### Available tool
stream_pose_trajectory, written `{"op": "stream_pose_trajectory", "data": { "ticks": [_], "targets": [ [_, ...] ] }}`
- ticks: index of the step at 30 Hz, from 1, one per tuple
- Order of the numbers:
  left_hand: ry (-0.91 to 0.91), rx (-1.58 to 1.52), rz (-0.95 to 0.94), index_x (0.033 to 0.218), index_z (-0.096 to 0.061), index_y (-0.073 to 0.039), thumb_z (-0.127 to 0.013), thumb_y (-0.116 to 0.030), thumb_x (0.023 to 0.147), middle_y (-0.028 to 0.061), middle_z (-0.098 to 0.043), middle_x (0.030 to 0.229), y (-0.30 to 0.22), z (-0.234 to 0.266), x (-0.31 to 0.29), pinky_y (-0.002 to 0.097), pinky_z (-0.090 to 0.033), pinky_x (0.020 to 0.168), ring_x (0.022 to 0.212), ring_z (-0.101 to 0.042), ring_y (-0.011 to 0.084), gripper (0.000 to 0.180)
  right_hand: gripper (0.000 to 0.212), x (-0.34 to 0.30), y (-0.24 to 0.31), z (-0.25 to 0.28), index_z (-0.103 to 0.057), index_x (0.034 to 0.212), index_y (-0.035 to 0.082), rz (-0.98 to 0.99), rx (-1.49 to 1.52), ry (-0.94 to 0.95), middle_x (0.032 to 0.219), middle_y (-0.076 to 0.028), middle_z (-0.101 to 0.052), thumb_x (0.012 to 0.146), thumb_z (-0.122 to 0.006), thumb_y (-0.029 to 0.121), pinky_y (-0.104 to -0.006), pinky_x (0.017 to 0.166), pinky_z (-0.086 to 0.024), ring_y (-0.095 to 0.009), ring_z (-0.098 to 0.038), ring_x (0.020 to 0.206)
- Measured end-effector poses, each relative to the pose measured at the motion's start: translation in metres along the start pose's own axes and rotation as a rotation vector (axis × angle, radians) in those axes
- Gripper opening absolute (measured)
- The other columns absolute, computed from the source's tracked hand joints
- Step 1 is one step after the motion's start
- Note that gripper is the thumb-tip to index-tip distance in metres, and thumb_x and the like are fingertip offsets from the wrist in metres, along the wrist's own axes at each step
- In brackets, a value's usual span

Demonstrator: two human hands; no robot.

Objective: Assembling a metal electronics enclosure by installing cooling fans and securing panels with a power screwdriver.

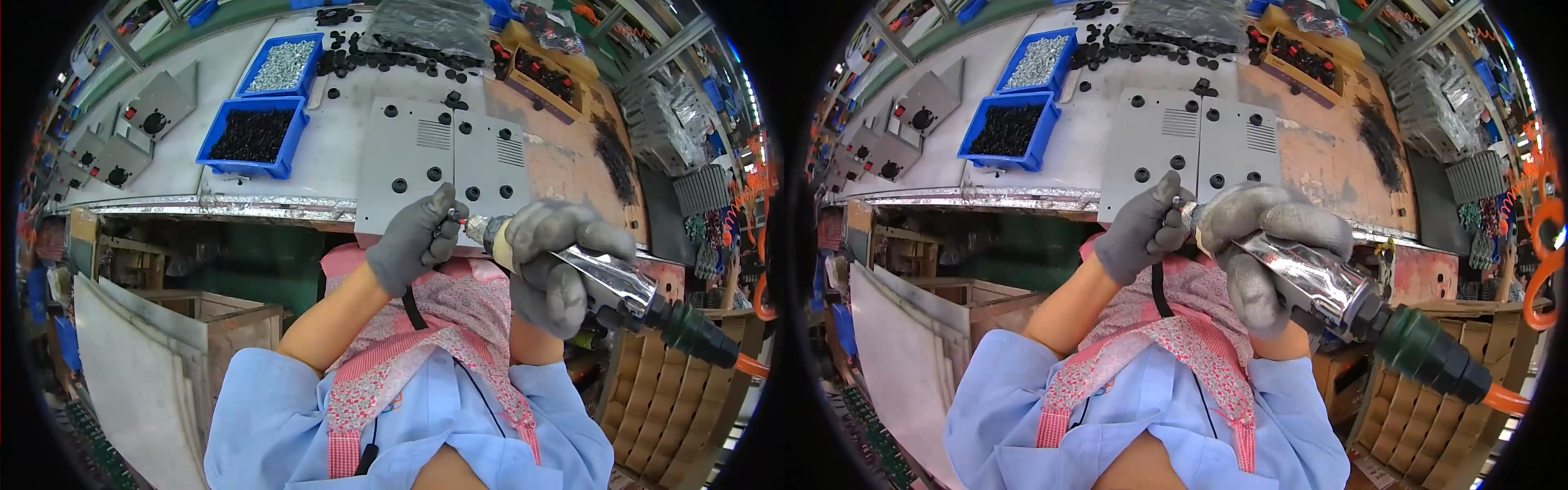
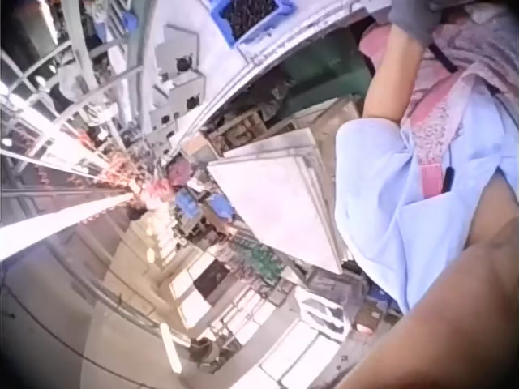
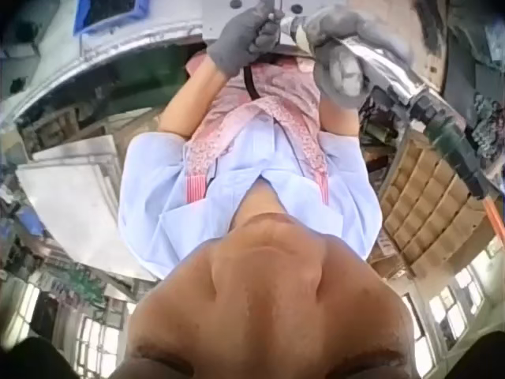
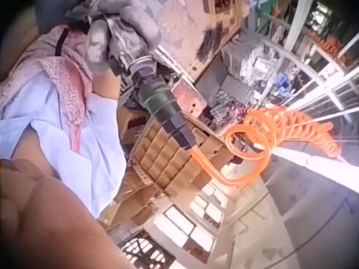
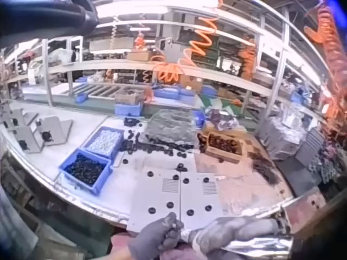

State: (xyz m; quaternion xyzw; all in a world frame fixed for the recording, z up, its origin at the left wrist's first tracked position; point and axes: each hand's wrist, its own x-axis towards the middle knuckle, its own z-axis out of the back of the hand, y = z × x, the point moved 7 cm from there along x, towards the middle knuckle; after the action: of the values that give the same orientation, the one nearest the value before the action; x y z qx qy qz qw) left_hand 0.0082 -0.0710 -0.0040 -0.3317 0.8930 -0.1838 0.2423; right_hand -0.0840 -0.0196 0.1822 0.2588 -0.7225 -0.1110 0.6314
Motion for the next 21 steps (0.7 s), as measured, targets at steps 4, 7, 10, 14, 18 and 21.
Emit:
{"op": "stream_pose_trajectory", "data": {
  "ticks": [4,7,10,14,18,21],
  "targets": [
    [-0.086,0.022,-0.022,0.087,-0.058,-0.007,-0.058,-0.053,0.088,-0.0038,-0.043,0.057,-0.002,0.004,-0.005,0.0191,-0.024,0.034,0.038,-0.033,0.0053,0.046,0.042,-0.003,-0.001,-0.002,-0.044,0.115,0.007,-0.007,-0.022,0.002,0.072,-0.009,-0.05,0.08,-0.06,0.024,-0.0318,0.054,-0.046,-0.018,-0.052,0.057],
    [-0.15,0.05,-0.037,0.086,-0.058,-0.008,-0.058,-0.053,0.088,-0.0038,-0.043,0.057,-0.004,0.005,-0.008,0.019,-0.024,0.034,0.038,-0.033,0.0051,0.045,0.041,-0.001,0.0,-0.005,-0.044,0.115,0.007,0.015,-0.068,0.031,0.074,-0.009,-0.05,0.08,-0.059,0.024,-0.0323,0.054,-0.046,-0.018,-0.052,0.057],
    [-0.184,0.034,-0.024,0.087,-0.057,-0.008,-0.058,-0.051,0.089,-0.0037,-0.044,0.057,-0.007,0.001,-0.012,0.0192,-0.024,0.034,0.038,-0.033,0.0049,0.043,0.041,0.001,-0.001,-0.009,-0.044,0.115,0.008,0.025,-0.086,0.043,0.076,-0.009,-0.05,0.081,-0.06,0.024,-0.0323,0.053,-0.046,-0.018,-0.052,0.056],
    [-0.071,0.0,-0.133,0.09,-0.056,-0.006,-0.057,-0.046,0.091,-0.0036,-0.044,0.059,-0.013,-0.003,-0.012,0.0192,-0.025,0.034,0.039,-0.033,0.0047,0.04,0.043,0.0,-0.004,-0.013,-0.044,0.116,0.008,0.053,-0.075,0.068,0.078,-0.009,-0.05,0.083,-0.062,0.028,-0.0319,0.053,-0.046,-0.018,-0.052,0.057],
    [-0.157,0.05,-0.205,0.094,-0.055,-0.005,-0.058,-0.044,0.091,-0.0036,-0.045,0.061,-0.025,-0.005,-0.021,0.019,-0.024,0.034,0.039,-0.032,0.0045,0.039,0.043,-0.006,-0.007,-0.015,-0.043,0.114,0.008,0.096,-0.079,0.035,0.081,-0.008,-0.05,0.086,-0.064,0.034,-0.0309,0.054,-0.046,-0.015,-0.052,0.058],
    [-0.05,0.063,-0.236,0.099,-0.056,-0.004,-0.059,-0.044,0.09,-0.0043,-0.045,0.063,-0.032,-0.007,-0.023,0.0185,-0.024,0.036,0.041,-0.031,0.004,0.042,0.046,0.001,-0.006,-0.019,-0.043,0.113,0.009,0.093,-0.084,0.061,0.08,-0.006,-0.049,0.086,-0.064,0.04,-0.0301,0.055,-0.047,-0.014,-0.051,0.056]
  ]
}}
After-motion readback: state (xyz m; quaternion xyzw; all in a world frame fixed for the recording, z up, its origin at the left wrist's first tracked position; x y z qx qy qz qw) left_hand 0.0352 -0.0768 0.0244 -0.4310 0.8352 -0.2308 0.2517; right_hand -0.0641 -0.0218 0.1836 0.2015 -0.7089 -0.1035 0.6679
